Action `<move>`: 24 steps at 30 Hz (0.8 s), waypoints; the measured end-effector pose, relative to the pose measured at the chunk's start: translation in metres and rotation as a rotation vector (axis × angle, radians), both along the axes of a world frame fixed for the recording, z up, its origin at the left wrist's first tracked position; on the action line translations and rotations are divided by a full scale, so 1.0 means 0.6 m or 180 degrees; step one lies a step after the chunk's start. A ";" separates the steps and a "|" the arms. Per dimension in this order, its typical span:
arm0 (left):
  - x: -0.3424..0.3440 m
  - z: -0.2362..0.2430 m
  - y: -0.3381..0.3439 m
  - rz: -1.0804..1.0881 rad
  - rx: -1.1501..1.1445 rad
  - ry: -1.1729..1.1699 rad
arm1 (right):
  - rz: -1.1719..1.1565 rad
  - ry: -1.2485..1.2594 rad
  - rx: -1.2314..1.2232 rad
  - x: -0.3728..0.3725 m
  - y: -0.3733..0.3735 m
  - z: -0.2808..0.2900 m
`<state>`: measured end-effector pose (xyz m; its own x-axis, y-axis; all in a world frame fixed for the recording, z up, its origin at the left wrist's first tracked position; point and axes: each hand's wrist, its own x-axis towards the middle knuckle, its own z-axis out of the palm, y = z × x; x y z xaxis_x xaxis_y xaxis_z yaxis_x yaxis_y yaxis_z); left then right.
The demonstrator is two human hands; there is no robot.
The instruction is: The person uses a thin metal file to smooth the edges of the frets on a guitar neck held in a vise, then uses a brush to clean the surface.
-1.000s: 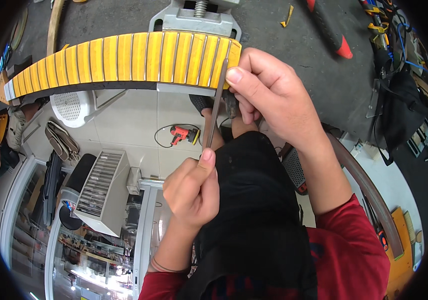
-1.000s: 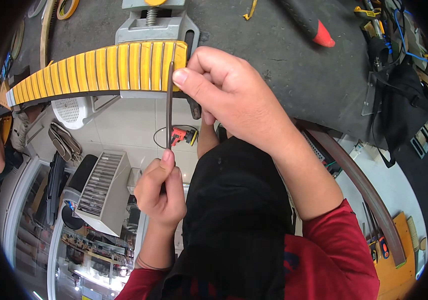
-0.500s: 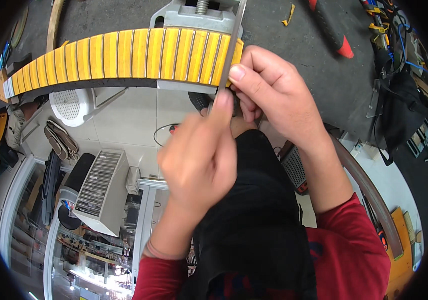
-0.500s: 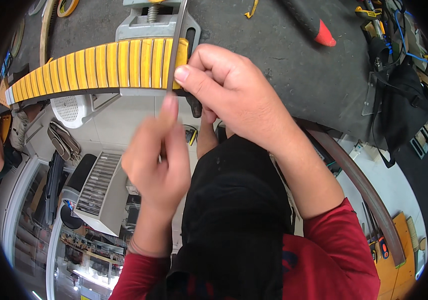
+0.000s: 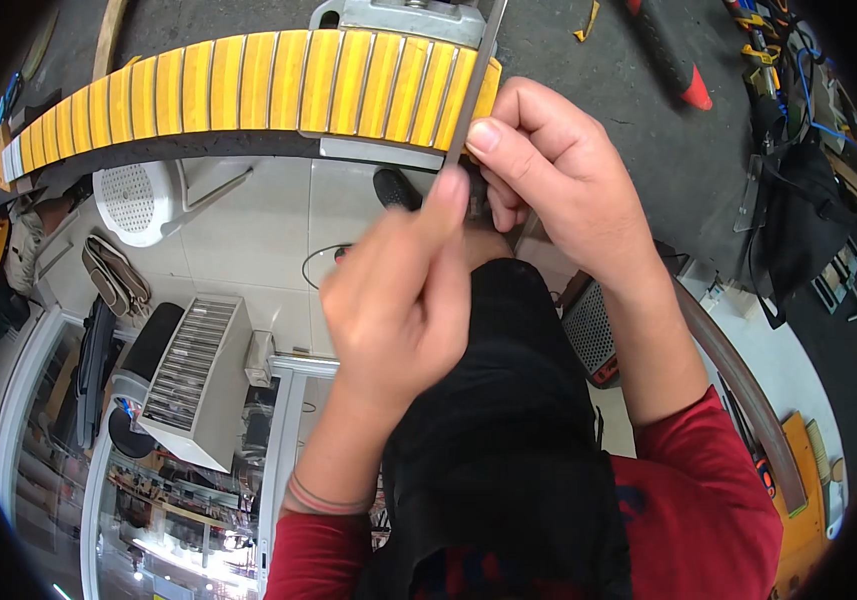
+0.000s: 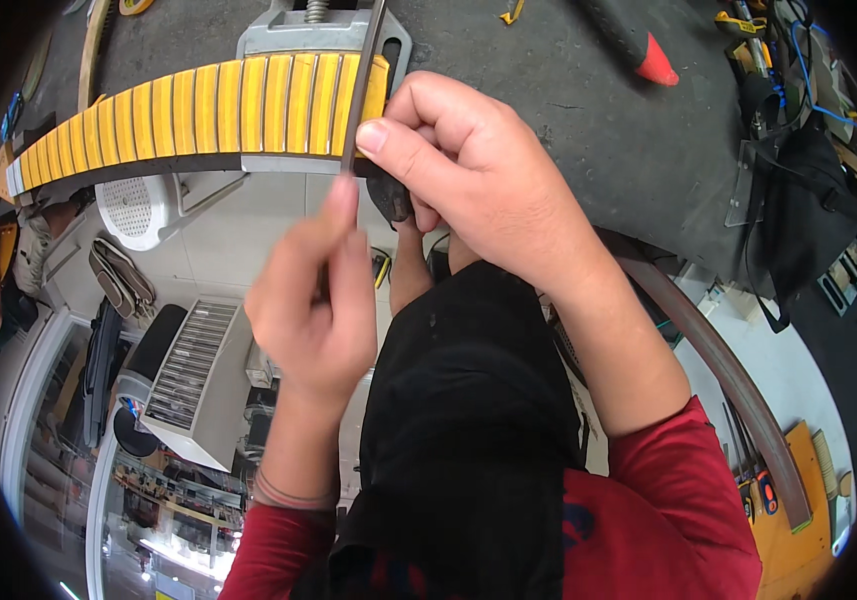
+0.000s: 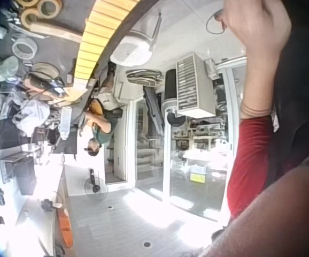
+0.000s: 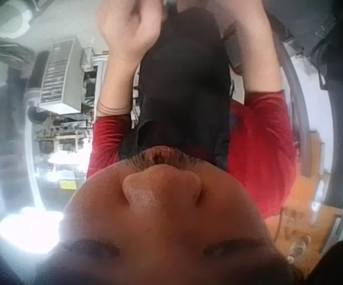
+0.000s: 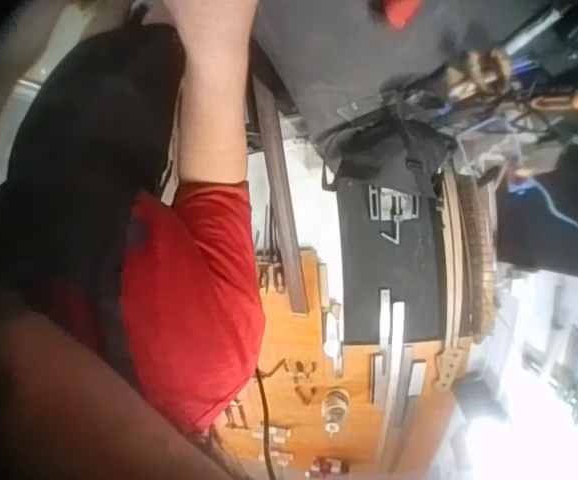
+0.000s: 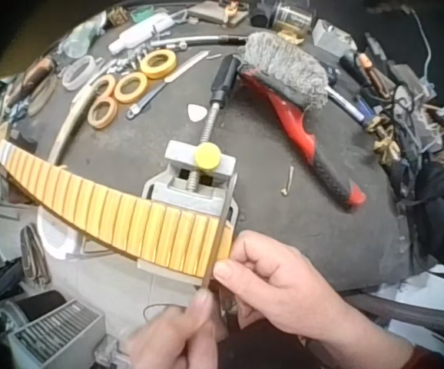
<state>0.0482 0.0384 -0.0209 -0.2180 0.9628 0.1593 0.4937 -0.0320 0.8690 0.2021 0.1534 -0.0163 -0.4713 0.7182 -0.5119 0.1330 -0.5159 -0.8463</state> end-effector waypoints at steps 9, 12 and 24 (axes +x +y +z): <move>-0.006 0.004 0.019 0.0012 0.0035 -0.0277 | 0.0023 -0.0053 0.0002 -0.009 -0.002 0.002; -0.004 0.012 -0.018 0.0046 -0.0030 -0.0388 | -0.0086 0.0060 0.0053 -0.002 -0.004 -0.004; -0.008 -0.002 -0.029 -0.0017 0.0198 -0.0397 | -0.0101 0.0008 0.0134 -0.002 -0.005 -0.004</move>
